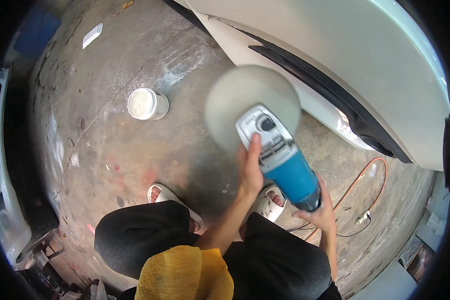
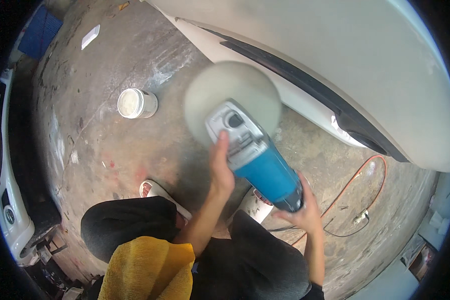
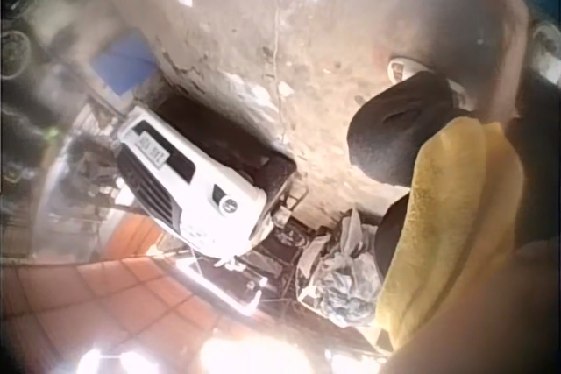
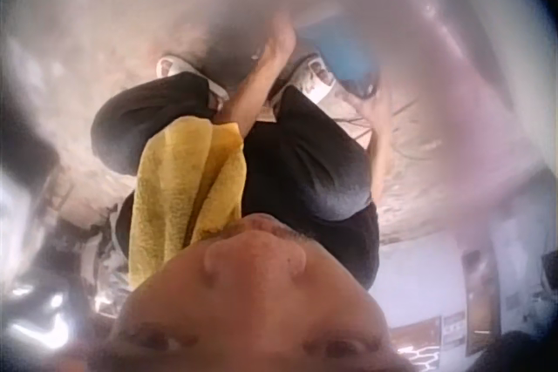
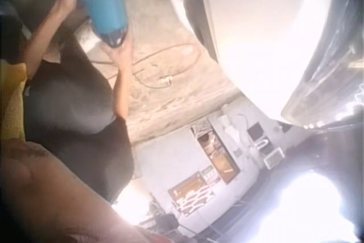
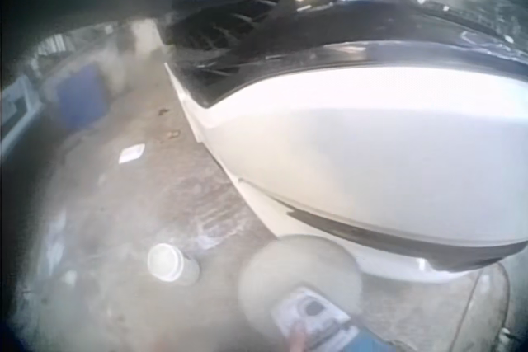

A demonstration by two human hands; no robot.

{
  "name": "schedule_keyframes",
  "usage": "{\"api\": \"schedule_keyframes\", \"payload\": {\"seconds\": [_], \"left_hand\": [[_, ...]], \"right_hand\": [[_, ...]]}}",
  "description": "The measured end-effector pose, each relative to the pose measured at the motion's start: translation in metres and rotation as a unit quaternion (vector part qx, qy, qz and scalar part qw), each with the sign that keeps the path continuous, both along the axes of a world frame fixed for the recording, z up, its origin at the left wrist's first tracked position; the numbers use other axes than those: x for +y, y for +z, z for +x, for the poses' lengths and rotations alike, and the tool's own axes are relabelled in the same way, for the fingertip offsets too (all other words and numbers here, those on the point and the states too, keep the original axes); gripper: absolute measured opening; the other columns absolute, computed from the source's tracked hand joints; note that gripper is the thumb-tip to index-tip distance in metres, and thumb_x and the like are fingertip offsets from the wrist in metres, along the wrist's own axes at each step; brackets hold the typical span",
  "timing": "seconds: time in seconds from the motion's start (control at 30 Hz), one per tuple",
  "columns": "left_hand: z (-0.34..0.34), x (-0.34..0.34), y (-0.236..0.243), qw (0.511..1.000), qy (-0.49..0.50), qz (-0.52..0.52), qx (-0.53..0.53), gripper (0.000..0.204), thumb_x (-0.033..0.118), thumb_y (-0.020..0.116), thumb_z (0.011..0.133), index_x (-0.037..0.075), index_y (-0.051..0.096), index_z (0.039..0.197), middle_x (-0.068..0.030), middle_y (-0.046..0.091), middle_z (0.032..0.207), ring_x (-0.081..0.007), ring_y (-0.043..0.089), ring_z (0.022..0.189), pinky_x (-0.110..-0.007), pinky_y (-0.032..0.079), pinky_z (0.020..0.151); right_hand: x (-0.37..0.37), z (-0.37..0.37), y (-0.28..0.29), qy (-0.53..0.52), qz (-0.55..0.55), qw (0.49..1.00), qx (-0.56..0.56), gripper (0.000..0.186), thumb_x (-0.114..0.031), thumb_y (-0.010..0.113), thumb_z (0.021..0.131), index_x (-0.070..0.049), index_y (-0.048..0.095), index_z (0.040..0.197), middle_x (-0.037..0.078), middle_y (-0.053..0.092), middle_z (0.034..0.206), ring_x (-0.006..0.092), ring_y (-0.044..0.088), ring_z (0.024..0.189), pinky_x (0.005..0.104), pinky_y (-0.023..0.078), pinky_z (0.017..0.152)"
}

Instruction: The person polishes the lower bumper area of a white car using a rotary buffer, wipes the area with a yellow cloth, applies polishing compound from a container by hand, and continues buffing with the rotary tool.

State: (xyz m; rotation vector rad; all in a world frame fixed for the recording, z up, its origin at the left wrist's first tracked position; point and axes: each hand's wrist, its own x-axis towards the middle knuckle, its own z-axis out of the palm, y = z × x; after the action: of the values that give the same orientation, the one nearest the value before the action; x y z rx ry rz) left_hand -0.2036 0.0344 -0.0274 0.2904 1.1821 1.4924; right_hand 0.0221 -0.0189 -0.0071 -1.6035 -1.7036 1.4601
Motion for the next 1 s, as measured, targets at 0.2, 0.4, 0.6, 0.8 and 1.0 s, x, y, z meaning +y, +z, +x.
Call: {"api": "schedule_keyframes", "payload": {"seconds": [0.2,0.4,0.6,0.8,1.0], "left_hand": [[-0.039,0.028,-0.022,0.995,0.05,0.059,0.067,0.052,0.041,0.041,0.097,-0.004,0.051,0.121,-0.0091,0.058,0.112,-0.0164,0.056,0.1,-0.029,0.042,0.09],[-0.072,0.041,-0.039,0.989,0.079,0.097,0.076,0.051,0.044,0.041,0.097,0.0,0.052,0.12,-0.0072,0.058,0.11,-0.0146,0.057,0.099,-0.029,0.044,0.087],[-0.094,0.049,-0.034,0.987,0.095,0.124,0.046,0.051,0.045,0.043,0.096,0.002,0.051,0.121,-0.0081,0.058,0.112,-0.0173,0.058,0.101,-0.031,0.047,0.088],[-0.105,0.054,-0.025,0.982,0.111,0.149,0.046,0.051,0.045,0.042,0.097,0.003,0.05,0.123,-0.0082,0.058,0.113,-0.0182,0.058,0.102,-0.032,0.047,0.089],[-0.103,0.047,-0.035,0.983,0.099,0.148,0.046,0.052,0.043,0.042,0.097,0.002,0.047,0.128,-0.0097,0.057,0.118,-0.0199,0.056,0.107,-0.034,0.044,0.094]], "right_hand": [[0.056,-0.04,-0.051,0.048,0.079,0.995,-0.034,0.101,-0.015,0.086,0.056,-0.007,0.032,0.141,0.019,0.051,0.131,0.0319,0.051,0.12,0.0392,0.04,0.1],[0.083,-0.077,-0.077,0.07,0.092,0.993,-0.013,0.098,-0.009,0.083,0.061,-0.009,0.028,0.142,0.017,0.043,0.139,0.0326,0.047,0.125,0.0398,0.039,0.103],[0.099,-0.099,-0.086,0.09,0.14,0.986,-0.01,0.099,-0.009,0.082,0.063,-0.01,0.024,0.143,0.017,0.039,0.143,0.0335,0.046,0.126,0.041,0.039,0.103],[0.104,-0.11,-0.082,0.094,0.155,0.983,-0.008,0.098,-0.006,0.081,0.063,-0.01,0.024,0.143,0.018,0.039,0.143,0.0343,0.046,0.126,0.0411,0.039,0.104],[0.103,-0.104,-0.084,0.107,0.155,0.982,-0.016,0.098,-0.004,0.081,0.063,-0.009,0.024,0.143,0.018,0.041,0.142,0.0355,0.048,0.125,0.0404,0.041,0.102]]}}
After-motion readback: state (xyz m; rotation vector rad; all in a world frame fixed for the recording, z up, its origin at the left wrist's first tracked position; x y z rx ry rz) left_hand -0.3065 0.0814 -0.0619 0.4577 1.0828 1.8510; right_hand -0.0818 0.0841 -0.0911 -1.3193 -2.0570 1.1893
